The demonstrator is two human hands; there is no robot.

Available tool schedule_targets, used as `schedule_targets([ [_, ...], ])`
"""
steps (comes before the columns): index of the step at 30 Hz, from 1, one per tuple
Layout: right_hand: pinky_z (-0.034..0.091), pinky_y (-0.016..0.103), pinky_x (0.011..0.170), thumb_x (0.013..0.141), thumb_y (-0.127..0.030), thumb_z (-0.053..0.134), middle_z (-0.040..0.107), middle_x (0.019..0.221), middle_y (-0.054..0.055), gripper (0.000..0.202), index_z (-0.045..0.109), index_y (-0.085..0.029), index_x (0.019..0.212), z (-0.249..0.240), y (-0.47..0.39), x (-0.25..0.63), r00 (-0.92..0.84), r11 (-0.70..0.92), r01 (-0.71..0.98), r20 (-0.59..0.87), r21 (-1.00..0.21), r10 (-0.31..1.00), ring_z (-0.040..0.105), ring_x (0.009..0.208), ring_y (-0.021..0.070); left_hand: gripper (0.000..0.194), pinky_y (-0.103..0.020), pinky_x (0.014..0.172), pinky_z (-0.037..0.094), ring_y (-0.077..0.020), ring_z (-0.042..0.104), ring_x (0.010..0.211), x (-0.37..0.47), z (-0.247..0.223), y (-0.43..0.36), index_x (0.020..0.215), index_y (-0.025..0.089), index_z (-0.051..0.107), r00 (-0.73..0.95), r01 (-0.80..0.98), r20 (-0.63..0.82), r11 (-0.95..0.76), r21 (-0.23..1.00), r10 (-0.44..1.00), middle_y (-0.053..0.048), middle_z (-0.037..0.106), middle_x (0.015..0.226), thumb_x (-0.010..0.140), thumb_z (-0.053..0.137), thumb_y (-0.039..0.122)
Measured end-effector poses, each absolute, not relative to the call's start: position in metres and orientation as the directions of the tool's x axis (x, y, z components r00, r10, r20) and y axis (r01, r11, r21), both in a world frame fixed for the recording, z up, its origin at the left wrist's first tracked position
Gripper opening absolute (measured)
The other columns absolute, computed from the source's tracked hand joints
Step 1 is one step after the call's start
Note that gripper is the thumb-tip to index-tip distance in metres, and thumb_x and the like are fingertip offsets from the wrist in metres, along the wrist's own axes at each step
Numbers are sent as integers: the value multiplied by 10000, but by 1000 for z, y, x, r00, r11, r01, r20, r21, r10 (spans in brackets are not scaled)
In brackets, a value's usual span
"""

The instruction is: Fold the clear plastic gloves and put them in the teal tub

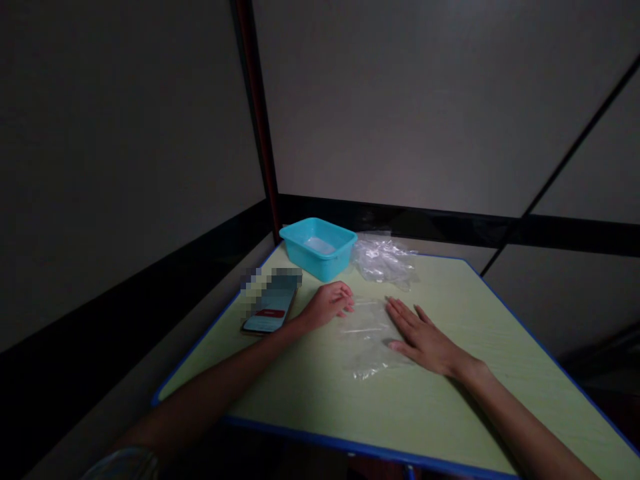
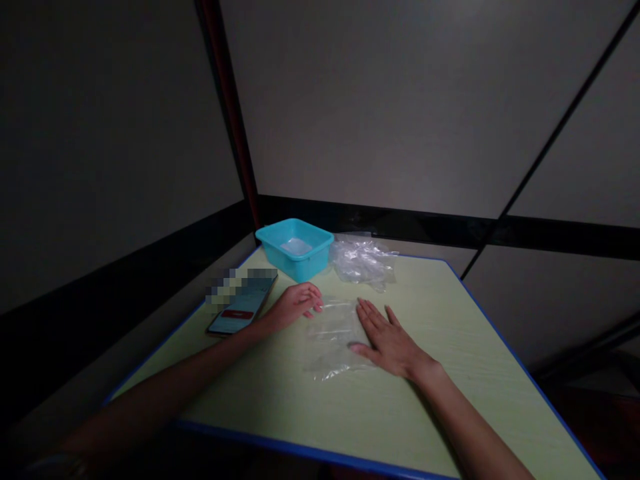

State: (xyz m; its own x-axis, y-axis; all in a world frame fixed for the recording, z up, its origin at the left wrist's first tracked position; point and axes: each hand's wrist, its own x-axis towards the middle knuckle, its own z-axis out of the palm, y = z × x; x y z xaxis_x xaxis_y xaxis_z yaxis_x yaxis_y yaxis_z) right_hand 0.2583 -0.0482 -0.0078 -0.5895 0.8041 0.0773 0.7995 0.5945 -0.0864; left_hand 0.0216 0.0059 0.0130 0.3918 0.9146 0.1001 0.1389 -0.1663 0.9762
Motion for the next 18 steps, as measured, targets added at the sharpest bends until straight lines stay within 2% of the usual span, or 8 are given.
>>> schedule_targets([
  [7,189,433,1019,875,-443,287,162,1403,52,581,48,-237,1362,6,-50,267,-628,647,731,156,-218,763,154,1272,207,81,-173,436,439,-104,605,498,23,13,1,739,140,469,510,118,-13,-55,992,860,-10,584,696,697,496,204],
  [12,142,495,1010,819,-538,342,114,1408,90,733,-31,-213,1359,-2,-44,265,-666,670,718,94,-192,740,132,1274,245,84,-156,398,409,-97,592,453,25,10,-5,723,134,478,575,205,-72,-58,977,815,-13,585,696,683,507,202],
  [15,120,491,1015,783,-584,362,93,1408,112,797,-29,-196,1359,-6,-41,264,-675,677,715,78,-175,734,123,1275,251,62,-141,382,382,-90,585,442,24,10,-5,715,135,478,562,236,-50,-102,966,826,-12,588,689,687,488,189],
  [18,107,481,1020,783,-590,355,96,1407,117,792,-8,-188,1361,-5,-40,264,-676,676,716,69,-175,734,120,1276,244,53,-129,350,347,-102,594,461,21,11,-1,729,144,475,483,272,31,-183,945,875,-7,585,683,697,460,184],
])
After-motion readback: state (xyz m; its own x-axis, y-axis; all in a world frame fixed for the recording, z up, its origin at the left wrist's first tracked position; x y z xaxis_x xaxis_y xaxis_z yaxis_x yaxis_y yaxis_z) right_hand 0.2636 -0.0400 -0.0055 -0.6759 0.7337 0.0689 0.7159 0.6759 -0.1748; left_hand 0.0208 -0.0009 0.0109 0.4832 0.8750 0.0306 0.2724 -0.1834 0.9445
